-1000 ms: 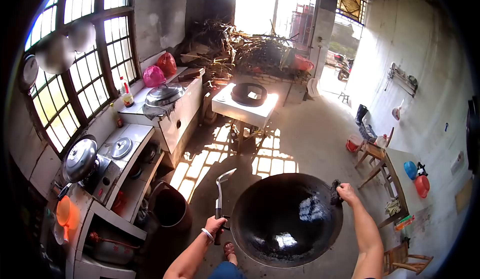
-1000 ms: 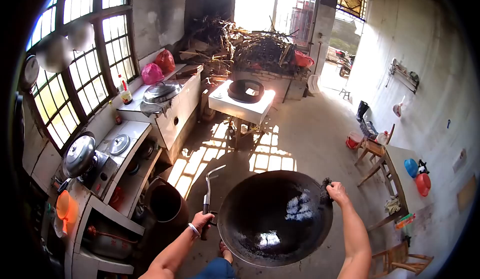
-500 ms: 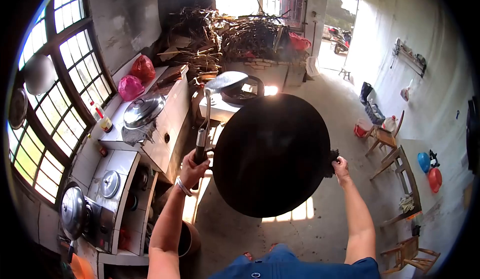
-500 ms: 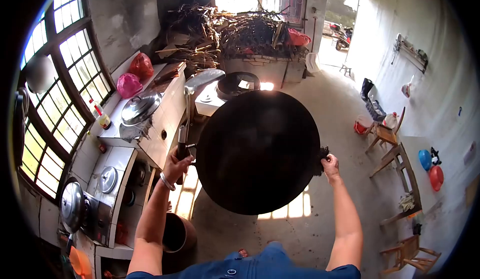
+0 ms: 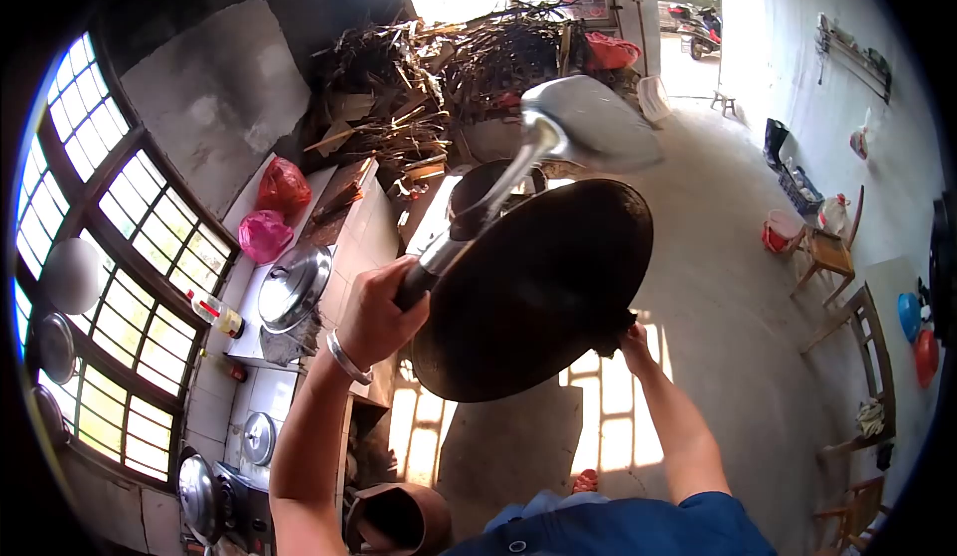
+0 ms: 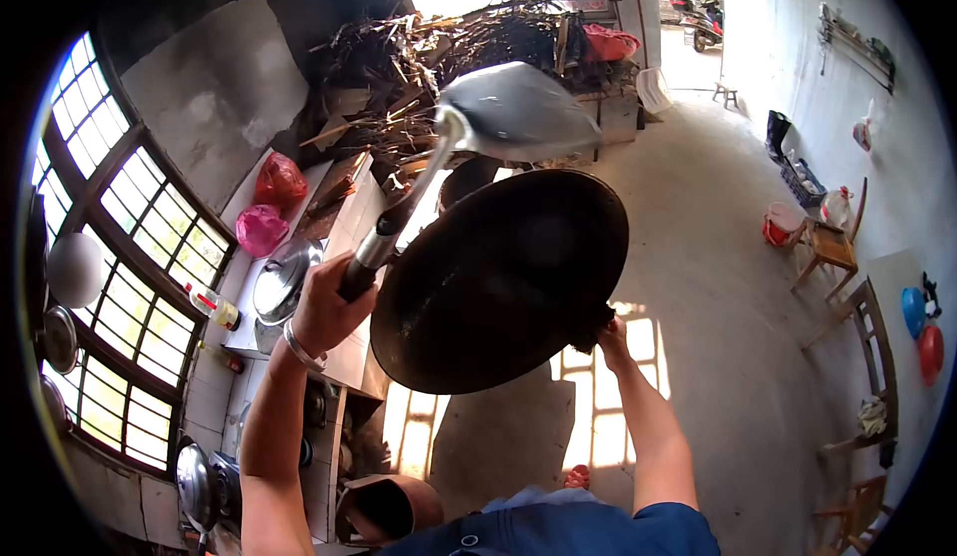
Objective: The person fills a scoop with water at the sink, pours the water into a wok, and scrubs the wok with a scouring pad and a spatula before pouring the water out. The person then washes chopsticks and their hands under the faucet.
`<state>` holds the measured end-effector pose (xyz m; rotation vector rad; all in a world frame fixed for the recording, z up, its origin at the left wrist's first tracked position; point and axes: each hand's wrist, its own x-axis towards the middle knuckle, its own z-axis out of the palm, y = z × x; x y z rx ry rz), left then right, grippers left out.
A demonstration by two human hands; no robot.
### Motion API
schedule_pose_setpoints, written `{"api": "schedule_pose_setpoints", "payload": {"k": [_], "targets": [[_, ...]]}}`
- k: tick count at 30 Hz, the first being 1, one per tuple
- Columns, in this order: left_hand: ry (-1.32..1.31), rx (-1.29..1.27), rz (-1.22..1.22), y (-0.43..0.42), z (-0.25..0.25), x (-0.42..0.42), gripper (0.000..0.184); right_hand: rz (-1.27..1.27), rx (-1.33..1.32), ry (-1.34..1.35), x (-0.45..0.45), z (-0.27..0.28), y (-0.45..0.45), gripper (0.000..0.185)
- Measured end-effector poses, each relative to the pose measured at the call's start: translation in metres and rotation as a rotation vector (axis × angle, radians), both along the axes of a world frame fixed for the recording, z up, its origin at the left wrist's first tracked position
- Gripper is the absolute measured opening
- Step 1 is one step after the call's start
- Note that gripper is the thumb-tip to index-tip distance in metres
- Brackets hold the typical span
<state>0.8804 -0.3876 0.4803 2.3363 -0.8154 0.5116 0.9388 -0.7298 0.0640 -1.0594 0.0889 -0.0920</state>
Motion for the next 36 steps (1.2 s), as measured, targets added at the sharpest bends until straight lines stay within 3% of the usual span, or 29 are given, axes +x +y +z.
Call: {"api": "schedule_pose_setpoints", "payload": {"k": [6,12,17,18,21,23,27,32,36], "targets": [[-0.039,0.164,-0.143,-0.019,0.037,0.051,0.014,-0.070,0.074,0.070,0.074,-0.002,0.029,0.022],[-0.100,0.181,-0.257,-0.008,0.056,0.104,0.016,-0.141,0.078,-0.028,0.138,-0.010,0.051,0.018],[-0.051,0.284,-0.415,-0.002,0.078,0.132,0.015,-0.218,0.204,0.037,0.165,0.011,0.071,0.025],[-0.063,0.289,-0.450,-0.002,0.081,0.137,0.015,-0.280,0.209,0.012,0.160,0.034,0.084,0.019],[-0.099,0.335,-0.551,-0.004,0.084,0.145,0.015,-0.231,0.774,0.126,0.198,-0.075,0.048,0.035],[-0.059,0.338,-0.616,-0.003,0.089,0.149,0.016,-0.340,0.554,0.139,0.180,-0.039,0.054,0.034],[-0.031,0.331,-0.703,-0.010,0.080,0.170,0.014,-0.468,0.223,0.174,0.159,-0.021,0.037,0.030],[0.056,0.220,-0.692,-0.016,0.057,0.217,0.016,-0.530,-0.017,0.220,0.153,-0.006,0.003,0.025],[0.095,0.051,-0.548,-0.018,0.037,0.280,0.016,-0.489,-0.130,0.181,0.163,0.019,-0.028,0.021]]}}
